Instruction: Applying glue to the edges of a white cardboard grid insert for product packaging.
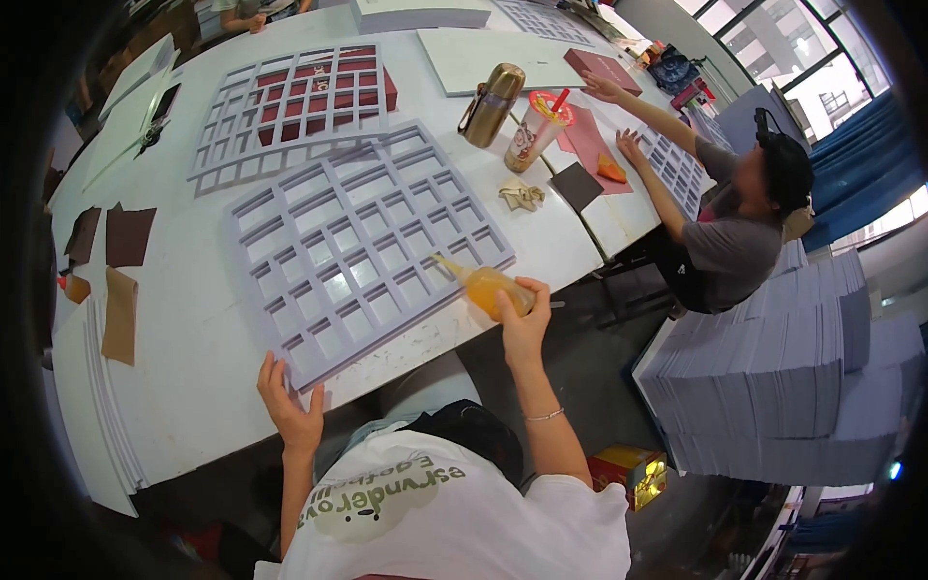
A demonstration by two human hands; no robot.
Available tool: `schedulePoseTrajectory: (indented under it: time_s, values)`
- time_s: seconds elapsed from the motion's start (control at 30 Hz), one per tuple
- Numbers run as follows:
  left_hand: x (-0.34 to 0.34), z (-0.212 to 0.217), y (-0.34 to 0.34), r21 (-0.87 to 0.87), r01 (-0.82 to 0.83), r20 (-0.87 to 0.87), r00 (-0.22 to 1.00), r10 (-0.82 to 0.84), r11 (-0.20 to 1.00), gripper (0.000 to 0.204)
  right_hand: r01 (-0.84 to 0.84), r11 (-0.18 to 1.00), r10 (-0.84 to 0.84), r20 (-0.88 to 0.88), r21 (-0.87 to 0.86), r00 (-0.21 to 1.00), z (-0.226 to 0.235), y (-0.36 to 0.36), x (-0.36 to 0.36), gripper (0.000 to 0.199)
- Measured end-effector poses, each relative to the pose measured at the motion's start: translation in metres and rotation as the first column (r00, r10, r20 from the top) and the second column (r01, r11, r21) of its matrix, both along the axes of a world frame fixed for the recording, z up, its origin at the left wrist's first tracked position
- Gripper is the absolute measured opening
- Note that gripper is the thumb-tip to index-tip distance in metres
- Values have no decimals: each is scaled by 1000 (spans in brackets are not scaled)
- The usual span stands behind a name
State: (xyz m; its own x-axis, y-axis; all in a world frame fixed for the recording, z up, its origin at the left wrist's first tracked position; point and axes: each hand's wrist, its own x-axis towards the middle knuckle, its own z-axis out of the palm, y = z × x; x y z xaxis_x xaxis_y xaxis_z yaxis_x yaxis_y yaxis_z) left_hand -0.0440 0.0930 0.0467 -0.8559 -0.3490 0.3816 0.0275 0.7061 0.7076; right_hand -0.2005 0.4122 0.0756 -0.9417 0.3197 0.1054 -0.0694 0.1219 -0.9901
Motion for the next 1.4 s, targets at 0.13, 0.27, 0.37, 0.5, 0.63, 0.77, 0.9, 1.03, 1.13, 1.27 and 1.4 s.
schedulePoseTrajectory:
  time_s: [0.13,0.27,0.37,0.5,0.63,0.77,0.9,1.03,1.13,1.27,1.4]
  values:
    - [3,2,-1,88,-28,19,999,27,996,67,-95,995,95,31,-1,995,7,-42,28,31]
    - [3,4,-1,28,-14,-15,1000,15,999,67,-160,987,160,46,-5,986,13,-80,51,32]
    - [13,0,-6,69,-56,14,998,55,996,69,-264,961,261,40,80,964,7,-104,64,33]
    - [19,-1,-7,93,-62,8,998,62,994,71,-364,930,359,76,56,930,9,-140,78,35]
    - [18,4,-5,129,-72,13,997,71,989,72,-481,872,480,26,91,877,8,-159,85,34]
    - [19,2,-2,42,-77,20,997,77,996,73,-307,830,437,202,-465,877,21,-132,66,36]
    - [27,14,1,317,-237,224,960,170,918,71,-112,907,190,156,-407,969,30,-61,39,32]
    - [25,18,-8,807,-211,219,974,52,551,61,103,973,-90,73,-206,993,35,16,25,32]
    - [15,33,-19,904,-297,334,940,-73,309,57,187,981,-188,-7,-50,982,32,62,22,34]
    - [6,36,-32,951,-266,292,940,-176,157,58,223,975,-223,-22,7,975,28,84,17,34]
    - [3,39,-33,943,-281,314,928,-200,178,53,210,978,-210,-6,-15,978,27,85,10,31]
